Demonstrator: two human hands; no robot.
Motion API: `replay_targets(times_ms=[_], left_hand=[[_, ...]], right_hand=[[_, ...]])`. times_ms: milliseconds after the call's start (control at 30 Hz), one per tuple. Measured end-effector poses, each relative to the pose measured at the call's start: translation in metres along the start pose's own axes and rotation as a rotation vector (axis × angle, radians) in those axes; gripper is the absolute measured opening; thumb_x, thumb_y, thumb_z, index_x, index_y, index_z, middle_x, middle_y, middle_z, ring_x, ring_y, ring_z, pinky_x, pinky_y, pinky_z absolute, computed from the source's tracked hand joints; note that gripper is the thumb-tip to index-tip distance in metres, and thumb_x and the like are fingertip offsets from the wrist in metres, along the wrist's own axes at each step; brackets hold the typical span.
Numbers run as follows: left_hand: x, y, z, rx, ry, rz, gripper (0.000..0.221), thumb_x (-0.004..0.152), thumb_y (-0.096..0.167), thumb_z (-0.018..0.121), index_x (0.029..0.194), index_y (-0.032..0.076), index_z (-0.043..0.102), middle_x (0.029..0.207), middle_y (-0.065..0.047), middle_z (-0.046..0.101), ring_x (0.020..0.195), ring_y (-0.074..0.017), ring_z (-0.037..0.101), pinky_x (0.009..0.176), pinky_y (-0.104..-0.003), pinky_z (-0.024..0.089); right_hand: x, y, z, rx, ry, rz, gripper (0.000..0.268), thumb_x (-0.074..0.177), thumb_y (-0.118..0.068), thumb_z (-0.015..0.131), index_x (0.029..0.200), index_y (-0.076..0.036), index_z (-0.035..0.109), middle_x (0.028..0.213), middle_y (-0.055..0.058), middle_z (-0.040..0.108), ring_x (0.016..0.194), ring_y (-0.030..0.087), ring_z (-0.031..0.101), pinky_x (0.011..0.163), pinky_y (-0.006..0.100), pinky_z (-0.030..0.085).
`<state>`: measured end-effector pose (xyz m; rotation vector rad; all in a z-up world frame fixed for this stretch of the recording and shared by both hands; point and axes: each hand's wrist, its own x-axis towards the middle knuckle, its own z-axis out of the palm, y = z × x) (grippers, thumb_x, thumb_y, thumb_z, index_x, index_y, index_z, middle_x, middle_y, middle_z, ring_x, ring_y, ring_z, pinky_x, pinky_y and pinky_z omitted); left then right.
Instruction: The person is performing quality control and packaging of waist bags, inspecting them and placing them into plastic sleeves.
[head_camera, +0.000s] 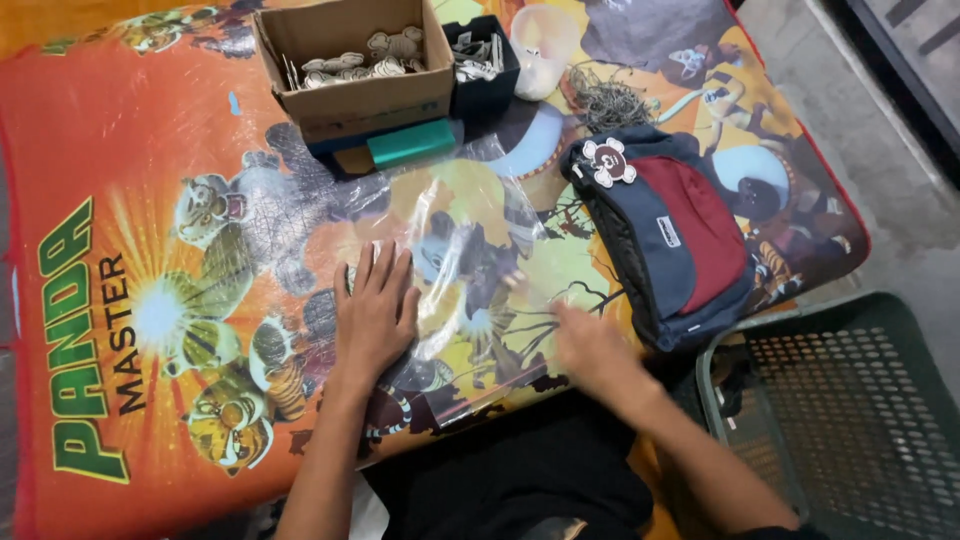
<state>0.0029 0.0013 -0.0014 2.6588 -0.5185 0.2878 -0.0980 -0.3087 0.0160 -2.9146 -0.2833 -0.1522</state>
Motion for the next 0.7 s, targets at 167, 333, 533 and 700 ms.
replay_targets(times_ms=[167, 333, 533, 700], left_hand=[[0.003, 0.000, 0.000, 0.000, 0.018, 0.005, 0.050, 0.100, 0.039, 0.051, 0.146, 0.021, 0.054, 0.157, -0.007, 0.046, 0.149, -0.0298, 0.033, 0.120, -0.058, 0.018], [0.003, -0.001, 0.002, 0.001, 0.056, 0.004, 0.050, 0.099, 0.039, 0.053, 0.146, 0.021, 0.055, 0.155, -0.006, 0.048, 0.148, -0.0297, 0.035, 0.119, -0.058, 0.019], [0.002, 0.000, 0.000, -0.009, 0.054, 0.003, 0.049, 0.098, 0.038, 0.054, 0.144, 0.020, 0.056, 0.154, -0.007, 0.049, 0.148, -0.0295, 0.036, 0.119, -0.057, 0.019], [0.001, -0.002, 0.003, -0.010, 0.100, 0.029, 0.049, 0.097, 0.035, 0.057, 0.143, 0.019, 0.058, 0.153, -0.008, 0.051, 0.146, -0.0311, 0.038, 0.118, -0.057, 0.022]], right_hand=[[0.044, 0.028, 0.002, 0.177, -0.116, 0.120, 0.027, 0.091, -0.025, 0.051, 0.113, -0.019, 0.066, 0.086, 0.015, 0.074, 0.087, 0.038, 0.073, 0.077, 0.049, 0.058], [0.064, 0.016, 0.005, -0.086, 0.024, 0.050, 0.032, 0.091, -0.019, 0.055, 0.119, -0.014, 0.067, 0.076, 0.019, 0.069, 0.077, 0.039, 0.072, 0.068, 0.049, 0.058], [0.115, 0.018, -0.015, 0.237, -0.378, 0.222, 0.033, 0.093, -0.028, 0.047, 0.123, -0.019, 0.058, 0.107, 0.021, 0.071, 0.106, 0.046, 0.067, 0.090, 0.057, 0.053], [0.146, -0.001, -0.016, 0.150, -0.196, 0.242, 0.026, 0.093, -0.020, 0.049, 0.115, -0.017, 0.061, 0.091, 0.023, 0.071, 0.093, 0.047, 0.070, 0.079, 0.058, 0.055]])
